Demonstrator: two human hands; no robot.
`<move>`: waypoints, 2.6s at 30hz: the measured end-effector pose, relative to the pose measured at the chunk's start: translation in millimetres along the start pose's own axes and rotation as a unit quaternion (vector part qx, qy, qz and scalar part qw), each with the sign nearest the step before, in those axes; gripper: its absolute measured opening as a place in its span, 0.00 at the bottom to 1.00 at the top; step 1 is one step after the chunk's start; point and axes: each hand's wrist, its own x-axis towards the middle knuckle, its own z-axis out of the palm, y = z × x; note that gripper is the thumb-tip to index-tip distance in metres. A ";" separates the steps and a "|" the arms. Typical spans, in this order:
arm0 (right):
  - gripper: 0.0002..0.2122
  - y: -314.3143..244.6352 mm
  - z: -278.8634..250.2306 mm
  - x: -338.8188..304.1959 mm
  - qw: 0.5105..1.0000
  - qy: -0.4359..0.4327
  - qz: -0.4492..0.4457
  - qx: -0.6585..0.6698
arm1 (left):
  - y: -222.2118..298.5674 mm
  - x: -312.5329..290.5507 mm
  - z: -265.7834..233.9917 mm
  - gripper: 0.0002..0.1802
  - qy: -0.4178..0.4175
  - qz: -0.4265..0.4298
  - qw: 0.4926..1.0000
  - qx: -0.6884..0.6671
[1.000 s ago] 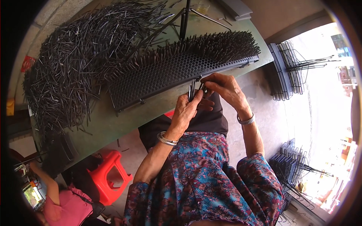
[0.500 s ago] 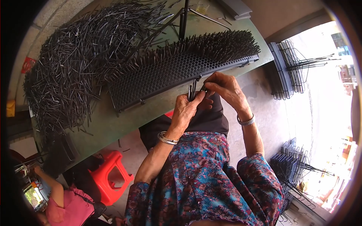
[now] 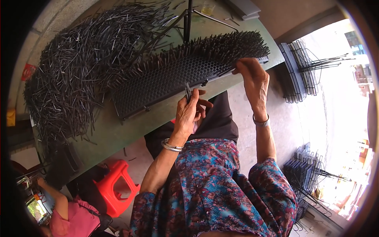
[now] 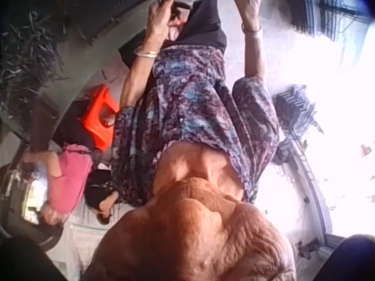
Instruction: Manually inserting thin metal pins into a perforated grid plate.
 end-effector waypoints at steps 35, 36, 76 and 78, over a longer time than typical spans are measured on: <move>0.03 23.9 17.7 28.0 0.987 -0.009 -0.113 -0.110 | -12.8 7.9 -11.8 0.17 0.039 0.000 0.987 -0.159; 0.03 24.1 17.8 29.2 0.986 -0.018 -0.120 -0.114 | -12.2 7.4 -12.0 0.17 0.039 0.000 0.987 -0.159; 0.04 6.4 21.9 -35.1 0.997 0.048 0.001 -0.054 | -15.8 5.5 -5.6 0.17 0.053 -0.003 0.993 -0.109; 0.04 11.4 15.0 -22.6 0.981 0.129 -0.071 -0.127 | -13.8 3.1 -3.8 0.17 0.056 0.005 0.990 -0.126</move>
